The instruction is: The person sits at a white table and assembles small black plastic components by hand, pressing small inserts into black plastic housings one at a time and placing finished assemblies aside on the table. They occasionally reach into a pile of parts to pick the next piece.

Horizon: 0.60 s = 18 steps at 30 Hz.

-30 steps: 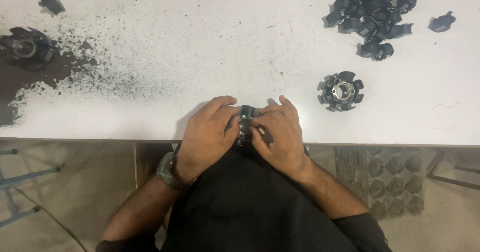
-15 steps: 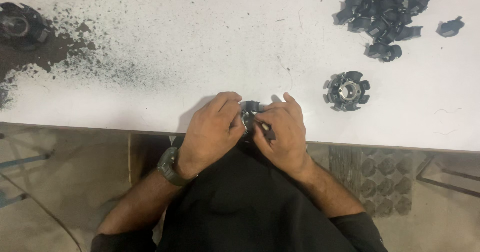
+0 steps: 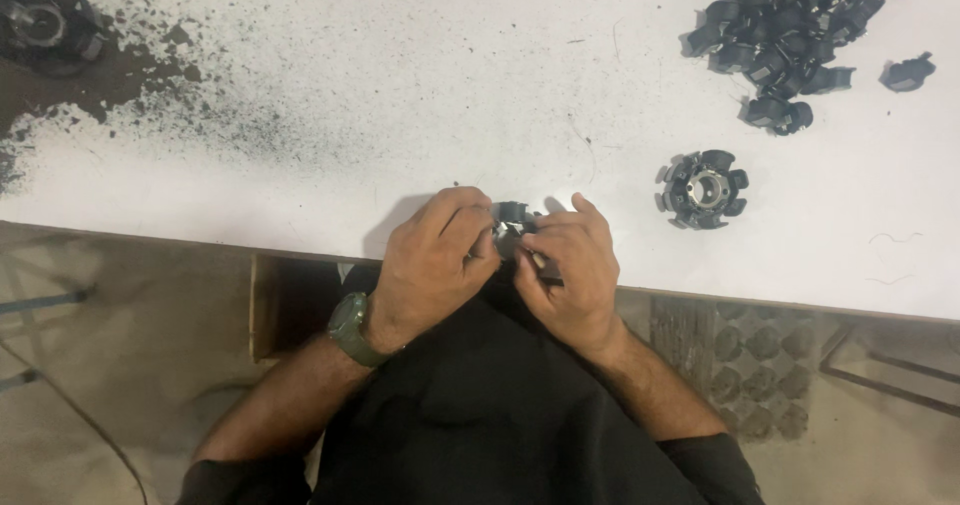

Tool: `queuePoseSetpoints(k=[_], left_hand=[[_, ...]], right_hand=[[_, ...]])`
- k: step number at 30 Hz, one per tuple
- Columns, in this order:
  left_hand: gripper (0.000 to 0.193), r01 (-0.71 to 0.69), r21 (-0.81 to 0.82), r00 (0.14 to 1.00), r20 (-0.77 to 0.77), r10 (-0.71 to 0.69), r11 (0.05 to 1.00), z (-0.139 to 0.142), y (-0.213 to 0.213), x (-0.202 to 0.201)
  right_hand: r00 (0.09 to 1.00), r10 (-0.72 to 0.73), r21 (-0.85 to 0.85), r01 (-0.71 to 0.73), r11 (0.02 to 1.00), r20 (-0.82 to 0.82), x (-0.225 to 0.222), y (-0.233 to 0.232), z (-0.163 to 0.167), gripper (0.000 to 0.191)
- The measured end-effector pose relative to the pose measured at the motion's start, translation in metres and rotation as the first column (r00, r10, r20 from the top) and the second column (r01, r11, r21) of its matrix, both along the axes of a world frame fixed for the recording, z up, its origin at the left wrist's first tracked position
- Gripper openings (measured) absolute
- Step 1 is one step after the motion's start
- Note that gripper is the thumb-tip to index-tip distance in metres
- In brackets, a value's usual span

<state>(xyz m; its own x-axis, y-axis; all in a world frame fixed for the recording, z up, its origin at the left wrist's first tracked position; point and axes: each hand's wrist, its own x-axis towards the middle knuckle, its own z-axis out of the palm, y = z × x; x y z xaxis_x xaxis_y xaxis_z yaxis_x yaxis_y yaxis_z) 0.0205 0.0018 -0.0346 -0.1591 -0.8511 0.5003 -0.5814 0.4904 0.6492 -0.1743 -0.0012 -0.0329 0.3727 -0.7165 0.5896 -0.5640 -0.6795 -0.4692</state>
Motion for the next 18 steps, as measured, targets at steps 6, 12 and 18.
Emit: queuePoseSetpoints(k=[6, 12, 18], left_hand=[[0.016, -0.003, -0.052, 0.999, 0.054, 0.006, 0.999, -0.006, 0.0, 0.004], [0.017, -0.01, -0.078, 0.996, 0.085, 0.016, 0.997, -0.012, 0.001, 0.002], [0.016, -0.021, -0.103, 0.997, 0.071, 0.028, 0.994, -0.02, 0.003, -0.002]], right_hand=[[1.0, 0.0, 0.021, 0.0, 1.0, 0.016, -0.001, 0.002, -0.005, 0.029], [1.0, 0.01, -0.017, -0.01, 1.0, -0.022, 0.004, 0.002, -0.004, 0.031], [0.995, -0.024, -0.017, 0.022, 1.0, -0.096, 0.006, 0.002, 0.002, 0.029]])
